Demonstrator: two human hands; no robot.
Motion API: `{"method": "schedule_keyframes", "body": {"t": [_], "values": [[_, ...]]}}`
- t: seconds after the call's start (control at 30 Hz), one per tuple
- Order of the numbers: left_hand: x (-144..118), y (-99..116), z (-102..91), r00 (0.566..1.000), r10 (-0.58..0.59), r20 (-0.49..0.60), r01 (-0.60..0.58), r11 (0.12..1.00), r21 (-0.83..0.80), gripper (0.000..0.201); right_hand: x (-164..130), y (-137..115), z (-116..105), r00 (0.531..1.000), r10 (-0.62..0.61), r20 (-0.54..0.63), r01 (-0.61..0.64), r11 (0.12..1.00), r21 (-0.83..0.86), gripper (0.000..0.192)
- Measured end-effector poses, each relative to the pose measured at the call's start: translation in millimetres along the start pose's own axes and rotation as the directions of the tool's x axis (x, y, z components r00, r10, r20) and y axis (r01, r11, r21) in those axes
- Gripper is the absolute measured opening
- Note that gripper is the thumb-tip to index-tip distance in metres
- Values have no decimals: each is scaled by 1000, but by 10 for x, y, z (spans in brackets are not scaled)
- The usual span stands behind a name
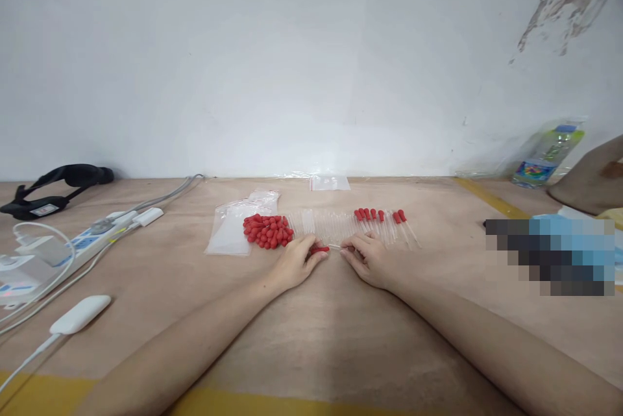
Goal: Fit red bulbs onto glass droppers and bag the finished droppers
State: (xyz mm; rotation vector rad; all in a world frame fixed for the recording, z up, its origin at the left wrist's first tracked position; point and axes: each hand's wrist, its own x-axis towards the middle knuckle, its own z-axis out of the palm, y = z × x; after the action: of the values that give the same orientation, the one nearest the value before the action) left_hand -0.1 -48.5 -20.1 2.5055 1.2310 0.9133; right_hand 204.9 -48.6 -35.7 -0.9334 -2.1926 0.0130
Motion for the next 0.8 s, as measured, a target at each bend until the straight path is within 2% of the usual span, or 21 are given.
{"method": "schedule_keyframes", "body": {"t": [0.23,0.57,0.8], "values": [[-28,3,-7,998,44,-47,-47,998,-48,10,-10,-11,2,999,-36,34,35,998,47,14],[-34,26,-50,988,156,8,-154,977,-145,17,-18,85,-1,992,-94,82,90,994,59,19],[-59,17,-40,982,184,45,-179,980,-83,21,-16,39,-45,990,-102,99,106,994,-29,25]]}}
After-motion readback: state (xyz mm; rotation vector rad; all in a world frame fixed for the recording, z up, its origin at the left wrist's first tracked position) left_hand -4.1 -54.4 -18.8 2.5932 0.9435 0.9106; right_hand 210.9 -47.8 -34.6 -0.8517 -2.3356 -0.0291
